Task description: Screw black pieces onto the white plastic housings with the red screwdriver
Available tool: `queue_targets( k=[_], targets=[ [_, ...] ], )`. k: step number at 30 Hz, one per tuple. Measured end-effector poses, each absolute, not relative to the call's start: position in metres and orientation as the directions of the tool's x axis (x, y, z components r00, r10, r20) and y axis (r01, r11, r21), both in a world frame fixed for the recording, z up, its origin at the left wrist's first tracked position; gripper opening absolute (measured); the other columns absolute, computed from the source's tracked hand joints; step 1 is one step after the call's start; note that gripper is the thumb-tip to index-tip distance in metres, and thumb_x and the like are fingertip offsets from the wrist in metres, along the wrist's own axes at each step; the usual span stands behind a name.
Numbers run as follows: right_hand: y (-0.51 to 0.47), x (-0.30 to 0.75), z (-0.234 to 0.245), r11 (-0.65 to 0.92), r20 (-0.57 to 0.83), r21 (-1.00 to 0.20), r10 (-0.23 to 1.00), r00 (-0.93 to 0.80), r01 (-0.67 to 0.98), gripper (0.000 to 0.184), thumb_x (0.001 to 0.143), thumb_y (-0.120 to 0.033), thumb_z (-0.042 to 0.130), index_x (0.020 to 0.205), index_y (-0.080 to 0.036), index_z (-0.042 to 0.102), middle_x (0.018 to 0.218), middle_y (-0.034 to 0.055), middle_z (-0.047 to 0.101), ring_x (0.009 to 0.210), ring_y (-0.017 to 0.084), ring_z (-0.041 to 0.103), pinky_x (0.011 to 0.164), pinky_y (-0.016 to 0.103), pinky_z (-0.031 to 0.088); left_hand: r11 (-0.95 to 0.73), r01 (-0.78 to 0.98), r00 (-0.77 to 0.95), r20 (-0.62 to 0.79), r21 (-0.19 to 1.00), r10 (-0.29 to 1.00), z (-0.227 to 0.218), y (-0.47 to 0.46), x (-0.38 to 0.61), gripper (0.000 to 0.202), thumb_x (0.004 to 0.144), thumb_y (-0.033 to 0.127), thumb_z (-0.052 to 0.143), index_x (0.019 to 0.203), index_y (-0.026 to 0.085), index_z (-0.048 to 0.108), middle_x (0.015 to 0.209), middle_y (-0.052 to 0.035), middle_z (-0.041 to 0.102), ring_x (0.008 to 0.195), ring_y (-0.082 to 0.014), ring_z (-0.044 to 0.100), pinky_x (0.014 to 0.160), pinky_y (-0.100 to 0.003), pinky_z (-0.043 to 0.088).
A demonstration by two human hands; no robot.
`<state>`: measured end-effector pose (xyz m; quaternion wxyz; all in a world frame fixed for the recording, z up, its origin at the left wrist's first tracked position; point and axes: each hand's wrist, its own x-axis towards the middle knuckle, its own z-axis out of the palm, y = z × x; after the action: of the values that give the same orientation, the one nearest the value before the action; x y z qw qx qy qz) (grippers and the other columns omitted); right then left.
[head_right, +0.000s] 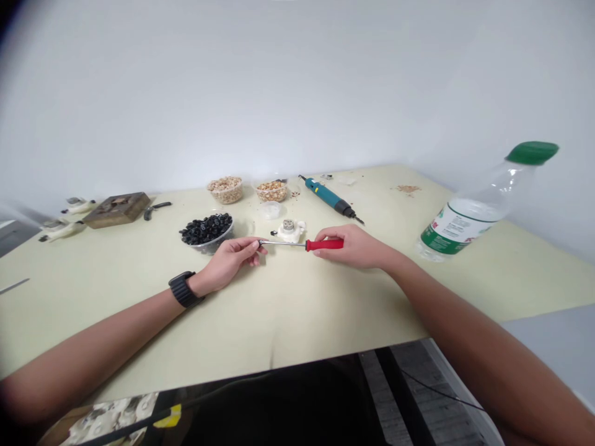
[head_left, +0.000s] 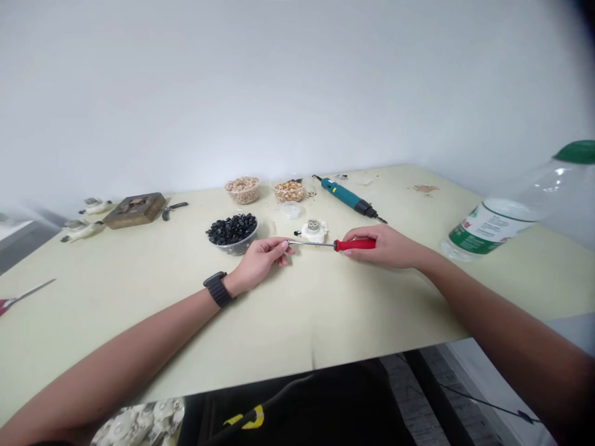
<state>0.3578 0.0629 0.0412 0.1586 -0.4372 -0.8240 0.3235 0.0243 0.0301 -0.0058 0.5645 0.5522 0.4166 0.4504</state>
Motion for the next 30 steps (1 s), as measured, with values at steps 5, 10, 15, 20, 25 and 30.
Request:
queue_targets(
  k=[5, 10, 15, 20, 25, 30],
  targets=[
    [0.0613, 0.3558, 0.0406, 0.397, -0.038, -0.681, 0.82, -0.572, 0.615, 0.044, 0.09, -0.064, 0.074, 0.109, -0.024, 0.078, 0.092, 0.0025, 0.071, 0.077, 0.02, 0.058, 0.07, 0.034, 0.042, -0.056, -0.009, 0.214, 0.056, 0.998, 0.975, -0.0061, 0.031, 0.0249, 0.048, 0.084, 0.055, 0.085, 0.099, 0.01, 0.078, 0.097, -0.0122, 0.08, 0.065, -0.0114, 0.06, 0.065, -0.029, 0.051],
    [0.0595, 0.3533, 0.0416, 0.37, -0.077, -0.694, 0.815, -0.575, 0.617, 0.043, 0.09, -0.064, 0.074, 0.106, -0.024, 0.078, 0.089, 0.0019, 0.07, 0.076, 0.019, 0.056, 0.068, 0.032, 0.041, -0.12, 0.056, 0.168, 0.109, 0.991, 0.98, -0.0064, 0.0298, 0.027, 0.039, 0.085, 0.048, 0.082, 0.096, 0.011, 0.075, 0.095, -0.0124, 0.081, 0.062, -0.0122, 0.063, 0.062, -0.028, 0.053],
    [0.059, 0.3519, 0.0418, 0.345, -0.143, -0.716, 0.779, -0.61, 0.608, 0.045, 0.095, -0.067, 0.07, 0.095, -0.023, 0.077, 0.08, 0.0021, 0.069, 0.071, 0.018, 0.055, 0.065, 0.032, 0.041, -0.202, 0.188, 0.14, 0.178, 0.961, 0.974, -0.0064, 0.0257, 0.0275, 0.024, 0.091, 0.036, 0.07, 0.094, 0.012, 0.073, 0.09, -0.0101, 0.08, 0.061, -0.0125, 0.064, 0.059, -0.026, 0.052],
    [0.058, 0.3508, 0.0416, 0.263, -0.222, -0.746, 0.768, -0.6, 0.612, 0.05, 0.095, -0.072, 0.068, 0.092, -0.022, 0.075, 0.077, 0.002, 0.069, 0.062, 0.015, 0.053, 0.059, 0.031, 0.038, -0.273, 0.293, 0.133, 0.244, 0.916, 0.961, -0.0064, 0.0231, 0.0262, 0.022, 0.093, 0.033, 0.064, 0.095, 0.014, 0.074, 0.088, -0.0081, 0.079, 0.06, -0.0125, 0.063, 0.059, -0.026, 0.05],
    [0.0573, 0.3494, 0.0437, 0.273, -0.205, -0.745, 0.774, -0.598, 0.609, 0.051, 0.095, -0.071, 0.069, 0.089, -0.021, 0.073, 0.076, 0.0019, 0.068, 0.062, 0.014, 0.053, 0.06, 0.031, 0.038, -0.269, 0.302, 0.124, 0.242, 0.915, 0.962, -0.0072, 0.0241, 0.0245, 0.027, 0.094, 0.035, 0.063, 0.103, 0.014, 0.077, 0.092, -0.0095, 0.081, 0.062, -0.0139, 0.063, 0.06, -0.027, 0.051],
    [0.057, 0.3498, 0.0438, 0.261, -0.199, -0.764, 0.775, -0.601, 0.589, 0.051, 0.096, -0.071, 0.069, 0.089, -0.02, 0.072, 0.075, 0.001, 0.067, 0.062, 0.014, 0.052, 0.059, 0.03, 0.038, -0.286, 0.337, 0.141, 0.252, 0.897, 0.957, -0.0055, 0.024, 0.0226, 0.03, 0.095, 0.037, 0.064, 0.105, 0.014, 0.08, 0.095, -0.0098, 0.082, 0.065, -0.0149, 0.062, 0.065, -0.028, 0.053]
  ],
)
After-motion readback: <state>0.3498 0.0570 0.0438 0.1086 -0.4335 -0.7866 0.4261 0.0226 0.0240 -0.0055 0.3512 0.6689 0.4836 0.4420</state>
